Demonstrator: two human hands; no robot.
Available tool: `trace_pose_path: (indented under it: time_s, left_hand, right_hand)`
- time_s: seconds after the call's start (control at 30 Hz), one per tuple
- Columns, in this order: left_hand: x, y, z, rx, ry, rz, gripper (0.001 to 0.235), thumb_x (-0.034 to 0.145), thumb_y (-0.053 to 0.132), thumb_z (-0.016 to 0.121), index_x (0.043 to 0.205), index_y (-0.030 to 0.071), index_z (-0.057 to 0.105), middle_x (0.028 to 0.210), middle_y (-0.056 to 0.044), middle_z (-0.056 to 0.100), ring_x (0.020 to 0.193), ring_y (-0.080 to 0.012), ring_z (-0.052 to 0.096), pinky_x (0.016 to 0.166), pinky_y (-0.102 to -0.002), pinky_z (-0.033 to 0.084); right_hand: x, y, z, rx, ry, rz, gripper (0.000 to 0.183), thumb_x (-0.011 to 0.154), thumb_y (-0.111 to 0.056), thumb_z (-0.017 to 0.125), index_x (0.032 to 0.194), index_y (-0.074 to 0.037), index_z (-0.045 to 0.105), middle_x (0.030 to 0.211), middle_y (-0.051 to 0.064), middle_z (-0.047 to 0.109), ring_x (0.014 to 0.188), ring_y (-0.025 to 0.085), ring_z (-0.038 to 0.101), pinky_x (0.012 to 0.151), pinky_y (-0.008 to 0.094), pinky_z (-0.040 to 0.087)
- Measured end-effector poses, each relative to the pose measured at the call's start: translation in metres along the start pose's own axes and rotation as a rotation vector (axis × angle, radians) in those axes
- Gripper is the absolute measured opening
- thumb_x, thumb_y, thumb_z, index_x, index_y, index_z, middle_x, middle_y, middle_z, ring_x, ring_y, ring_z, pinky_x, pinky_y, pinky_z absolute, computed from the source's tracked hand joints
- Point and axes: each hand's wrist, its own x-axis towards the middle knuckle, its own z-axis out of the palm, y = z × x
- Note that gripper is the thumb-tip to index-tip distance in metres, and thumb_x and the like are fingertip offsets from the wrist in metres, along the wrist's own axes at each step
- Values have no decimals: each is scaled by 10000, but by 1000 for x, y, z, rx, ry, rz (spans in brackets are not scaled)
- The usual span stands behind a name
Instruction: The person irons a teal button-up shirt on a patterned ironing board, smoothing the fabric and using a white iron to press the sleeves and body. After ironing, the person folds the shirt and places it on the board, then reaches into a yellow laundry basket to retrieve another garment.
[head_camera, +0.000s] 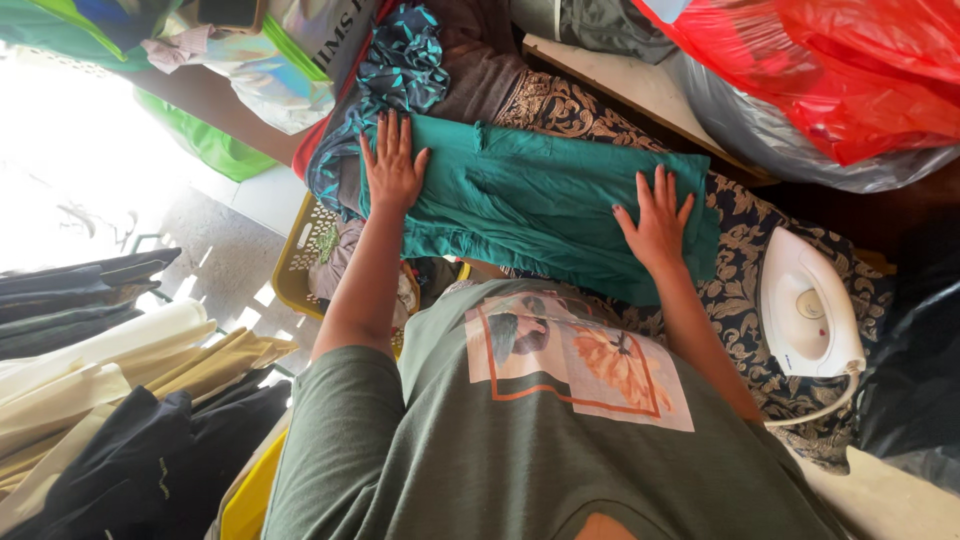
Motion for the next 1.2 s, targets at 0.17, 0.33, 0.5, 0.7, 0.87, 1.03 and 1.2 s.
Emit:
trace_pose_path:
  time_s: [0.17, 0.33, 0.5, 0.7, 0.87, 1.03, 1.2]
  left_hand:
    - [5, -10, 9, -50, -56, -23, 695, 1076, 524, 461, 1620, 105, 359, 1695, -123, 284, 1575, -312, 211, 1239, -635, 88]
    - [13, -19, 19, -99, -165, -68, 771, 1056, 615, 437, 1643, 134, 305, 1727, -105, 199, 1600, -303, 138, 1230, -673, 62]
    - [26, -16, 13, -97, -412, -140, 927, 985, 761, 374, 1673, 166, 194, 1749, -76, 40, 1612, -272, -22, 1231, -691, -10]
    - [32, -12, 13, -71, -474, -181, 966, 957, 795, 347, 1685, 200, 124, 1751, -46, -24, 1611, -262, -63, 1238, -682, -29]
    - [29, -8, 8, -69, -410, -170, 931, 979, 749, 410, 1668, 166, 180, 1748, -66, 40, 1608, -273, -7, 1218, -706, -5]
    - [-1, 13, -17, -117, -120, 27, 730, 1020, 525, 541, 1606, 119, 385, 1711, -136, 219, 1594, -337, 127, 1227, -668, 48]
    - [-32, 7, -26, -480, -245, 74, 428, 1063, 397, 492, 1364, 157, 678, 1544, -96, 528, 1510, -310, 357, 1238, -632, 96]
  right_hand:
    - [-54, -3, -44, 182, 26, -187, 397, 958, -299, 765, 1302, -118, 682, 1386, 83, 651, 1296, 281, 583, 1185, 500, 313]
    - [-104, -6, -65, 70, 43, -184, 282, 807, -251, 854, 1035, -114, 761, 1066, 37, 709, 1057, 241, 618, 968, 417, 387]
    - [-119, -9, -65, 22, 10, -42, 148, 880, -157, 808, 1026, -158, 783, 981, 4, 694, 1015, 224, 617, 971, 412, 379]
    - [-112, -21, -89, 228, 76, -148, 106, 940, -134, 732, 1044, -144, 714, 1166, 23, 686, 1136, 247, 606, 1099, 421, 368]
    - [-106, -14, -81, -55, 17, -73, 355, 845, -185, 783, 1184, -90, 745, 1183, 83, 674, 1144, 291, 577, 1042, 456, 349]
    - [-111, -11, -84, -41, -71, -24, 133, 879, -169, 778, 1010, -161, 757, 1075, 32, 690, 1112, 246, 601, 1054, 438, 359]
    - [-115, -11, -96, 517, 27, -179, 122, 968, -60, 682, 1081, -76, 638, 1114, 48, 699, 1093, 176, 651, 1048, 396, 428]
